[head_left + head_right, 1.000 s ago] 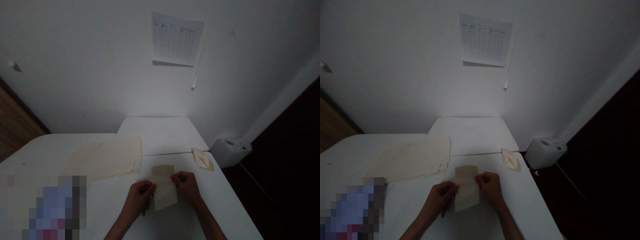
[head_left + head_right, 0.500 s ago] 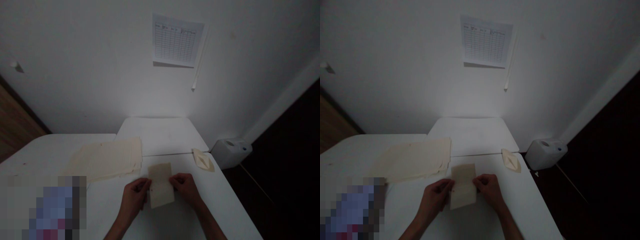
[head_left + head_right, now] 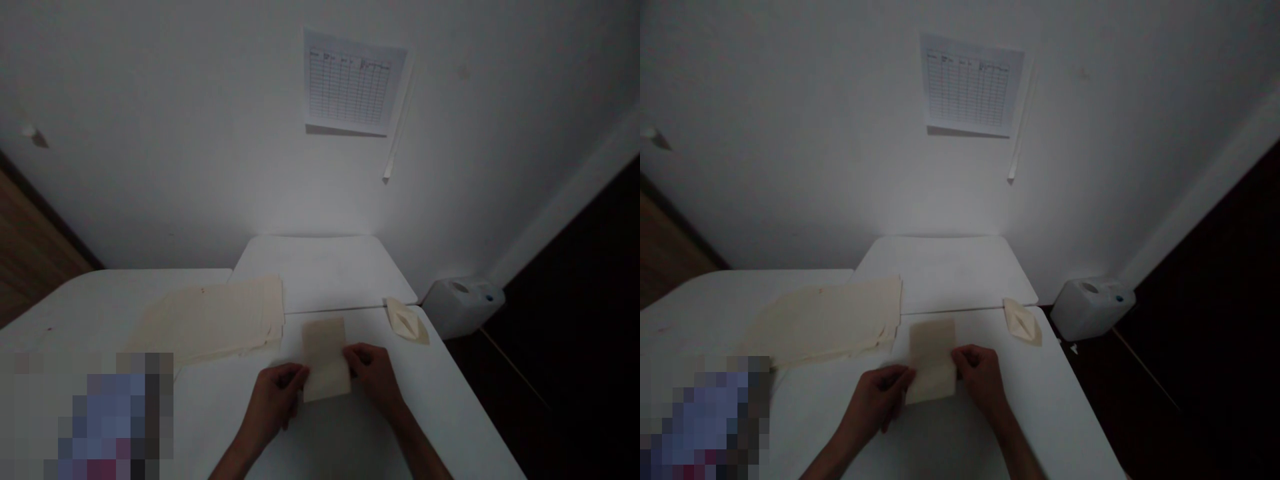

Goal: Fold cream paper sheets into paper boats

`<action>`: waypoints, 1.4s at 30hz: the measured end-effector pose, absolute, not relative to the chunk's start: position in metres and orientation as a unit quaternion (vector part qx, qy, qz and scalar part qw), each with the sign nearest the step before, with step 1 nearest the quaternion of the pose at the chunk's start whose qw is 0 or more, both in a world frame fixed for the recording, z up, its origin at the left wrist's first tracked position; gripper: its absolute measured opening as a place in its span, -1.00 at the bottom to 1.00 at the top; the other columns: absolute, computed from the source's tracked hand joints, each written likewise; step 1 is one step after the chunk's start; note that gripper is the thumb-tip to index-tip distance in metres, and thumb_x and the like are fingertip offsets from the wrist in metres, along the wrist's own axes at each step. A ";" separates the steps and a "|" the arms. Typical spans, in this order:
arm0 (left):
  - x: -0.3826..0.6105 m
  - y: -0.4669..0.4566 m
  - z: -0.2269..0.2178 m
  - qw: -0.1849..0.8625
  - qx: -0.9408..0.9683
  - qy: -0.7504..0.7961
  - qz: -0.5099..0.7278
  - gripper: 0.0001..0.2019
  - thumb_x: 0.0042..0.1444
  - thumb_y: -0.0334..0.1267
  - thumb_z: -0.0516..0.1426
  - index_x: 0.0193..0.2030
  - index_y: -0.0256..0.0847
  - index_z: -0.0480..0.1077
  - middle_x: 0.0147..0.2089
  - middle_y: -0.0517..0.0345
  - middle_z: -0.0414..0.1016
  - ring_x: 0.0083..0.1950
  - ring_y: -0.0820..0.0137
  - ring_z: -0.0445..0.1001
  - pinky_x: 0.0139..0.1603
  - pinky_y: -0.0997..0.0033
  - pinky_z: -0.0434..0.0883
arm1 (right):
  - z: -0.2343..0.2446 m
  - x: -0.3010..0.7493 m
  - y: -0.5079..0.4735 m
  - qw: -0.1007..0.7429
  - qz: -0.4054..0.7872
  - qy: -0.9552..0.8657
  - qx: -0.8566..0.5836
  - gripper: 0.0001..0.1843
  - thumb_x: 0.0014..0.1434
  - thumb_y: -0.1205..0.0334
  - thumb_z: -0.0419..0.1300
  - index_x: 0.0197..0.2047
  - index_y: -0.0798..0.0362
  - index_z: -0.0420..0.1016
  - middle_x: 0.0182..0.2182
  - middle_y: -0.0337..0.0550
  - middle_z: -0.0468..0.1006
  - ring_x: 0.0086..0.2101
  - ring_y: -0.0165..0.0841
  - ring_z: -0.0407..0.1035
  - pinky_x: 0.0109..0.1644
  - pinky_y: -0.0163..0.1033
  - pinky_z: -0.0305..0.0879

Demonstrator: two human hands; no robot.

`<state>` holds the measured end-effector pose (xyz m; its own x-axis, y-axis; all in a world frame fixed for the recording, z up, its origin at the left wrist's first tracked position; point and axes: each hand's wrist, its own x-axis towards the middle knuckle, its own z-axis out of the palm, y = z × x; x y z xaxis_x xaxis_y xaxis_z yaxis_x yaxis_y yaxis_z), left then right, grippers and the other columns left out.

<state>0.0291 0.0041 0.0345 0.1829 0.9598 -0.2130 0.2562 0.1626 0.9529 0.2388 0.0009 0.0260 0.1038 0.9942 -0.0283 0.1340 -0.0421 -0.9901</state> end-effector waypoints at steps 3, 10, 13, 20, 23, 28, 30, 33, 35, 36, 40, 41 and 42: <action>0.029 0.005 0.038 0.527 0.549 0.550 0.344 -0.47 -0.01 0.25 0.11 -0.42 -0.28 0.47 -0.76 0.32 0.23 -0.79 0.54 0.10 -0.82 0.56 0.05 | 0.022 0.239 0.001 0.469 0.475 -0.501 -0.551 -0.48 0.05 -0.20 0.24 -0.36 0.17 0.61 -0.48 -0.07 0.59 -0.46 -0.28 0.46 -0.40 -0.27 0.34; 0.029 0.003 0.038 0.525 0.556 0.541 0.350 -0.51 0.03 0.21 0.11 -0.41 -0.27 0.48 -0.75 0.31 0.24 -0.78 0.55 0.11 -0.80 0.57 0.06 | 0.023 0.237 -0.001 0.474 0.430 -0.513 -0.572 -0.54 0.07 -0.12 0.25 -0.46 0.18 0.59 -0.56 -0.11 0.55 -0.51 -0.33 0.41 -0.45 -0.32 0.25; 0.027 0.004 0.037 0.518 0.553 0.545 0.359 -0.50 0.04 0.20 0.11 -0.39 -0.28 0.48 -0.76 0.31 0.23 -0.78 0.55 0.10 -0.80 0.58 0.06 | 0.025 0.236 -0.002 0.467 0.454 -0.514 -0.559 -0.52 0.09 -0.14 0.22 -0.43 0.18 0.59 -0.55 -0.12 0.55 -0.52 -0.35 0.40 -0.45 -0.33 0.27; 0.025 0.006 0.034 0.511 0.548 0.551 0.366 -0.51 0.03 0.19 0.12 -0.35 -0.30 0.48 -0.76 0.32 0.24 -0.78 0.54 0.11 -0.81 0.59 0.09 | 0.021 0.236 0.000 0.452 0.427 -0.530 -0.577 -0.54 0.09 -0.11 0.23 -0.49 0.18 0.56 -0.62 -0.14 0.51 -0.57 -0.37 0.39 -0.51 -0.35 0.24; 0.025 0.007 0.032 0.508 0.544 0.556 0.371 -0.52 0.03 0.18 0.13 -0.34 -0.29 0.48 -0.75 0.32 0.24 -0.78 0.55 0.12 -0.81 0.59 0.09 | 0.018 0.237 0.000 0.453 0.437 -0.527 -0.571 -0.53 0.10 -0.13 0.22 -0.46 0.17 0.56 -0.59 -0.13 0.53 -0.56 -0.35 0.41 -0.49 -0.34 0.28; 0.025 0.008 0.032 0.501 0.533 0.567 0.379 -0.52 0.02 0.19 0.13 -0.36 -0.28 0.47 -0.76 0.32 0.24 -0.78 0.55 0.11 -0.81 0.60 0.09 | 0.019 0.236 -0.002 0.426 0.489 -0.521 -0.555 -0.53 0.08 -0.14 0.24 -0.42 0.17 0.57 -0.54 -0.10 0.57 -0.55 -0.34 0.45 -0.49 -0.33 0.31; 0.025 0.008 0.033 0.495 0.534 0.570 0.381 -0.52 0.01 0.19 0.12 -0.36 -0.28 0.47 -0.75 0.32 0.25 -0.78 0.54 0.13 -0.81 0.59 0.09 | 0.020 0.236 -0.002 0.416 0.487 -0.521 -0.564 -0.55 0.07 -0.12 0.26 -0.43 0.17 0.56 -0.57 -0.11 0.56 -0.58 -0.34 0.44 -0.51 -0.33 0.30; 0.025 0.008 0.036 0.493 0.551 0.570 0.359 -0.53 0.02 0.18 0.09 -0.42 -0.26 0.44 -0.75 0.33 0.23 -0.78 0.54 0.13 -0.82 0.58 0.09 | 0.024 0.239 -0.003 0.424 0.416 -0.554 -0.583 -0.60 0.14 -0.07 0.22 -0.43 0.14 0.56 -0.58 -0.13 0.55 -0.55 -0.33 0.44 -0.49 -0.32 0.31; 0.024 0.008 0.037 0.503 0.573 0.565 0.316 -0.55 0.02 0.16 0.07 -0.50 -0.24 0.40 -0.77 0.32 0.22 -0.79 0.54 0.12 -0.83 0.58 0.08 | 0.026 0.243 -0.004 0.449 0.291 -0.599 -0.596 -0.69 0.19 0.01 0.20 -0.35 0.11 0.57 -0.49 -0.12 0.57 -0.50 -0.33 0.44 -0.40 -0.29 0.34; 0.023 0.008 0.037 0.509 0.583 0.562 0.291 -0.56 0.01 0.15 0.06 -0.54 -0.23 0.37 -0.77 0.31 0.22 -0.79 0.53 0.13 -0.83 0.57 0.08 | 0.027 0.245 -0.003 0.460 0.224 -0.625 -0.589 -0.74 0.21 0.07 0.20 -0.31 0.09 0.57 -0.43 -0.11 0.58 -0.45 -0.33 0.44 -0.33 -0.26 0.36; 0.021 0.008 0.036 0.510 0.612 0.568 0.208 -0.61 -0.01 0.09 0.06 -0.63 -0.18 0.26 -0.79 0.30 0.21 -0.80 0.51 0.15 -0.83 0.56 0.12 | 0.024 0.249 0.002 0.453 0.098 -0.734 -0.496 -0.83 0.28 0.26 0.13 -0.19 0.03 0.56 -0.25 -0.09 0.59 -0.21 -0.28 0.43 -0.09 -0.18 0.36; 0.021 0.009 0.035 0.504 0.620 0.568 0.196 -0.62 0.00 0.06 0.05 -0.64 -0.17 0.24 -0.79 0.30 0.21 -0.81 0.50 0.16 -0.83 0.55 0.12 | 0.022 0.249 0.004 0.439 0.099 -0.755 -0.477 -0.82 0.30 0.29 0.11 -0.17 0.02 0.56 -0.22 -0.10 0.60 -0.19 -0.29 0.42 -0.07 -0.18 0.36; 0.021 0.009 0.034 0.496 0.628 0.569 0.189 -0.64 0.01 0.03 0.04 -0.64 -0.17 0.24 -0.80 0.30 0.21 -0.81 0.49 0.18 -0.83 0.55 0.12 | 0.019 0.249 0.006 0.423 0.103 -0.771 -0.465 -0.81 0.30 0.31 0.11 -0.16 0.01 0.56 -0.22 -0.12 0.60 -0.18 -0.30 0.42 -0.07 -0.19 0.37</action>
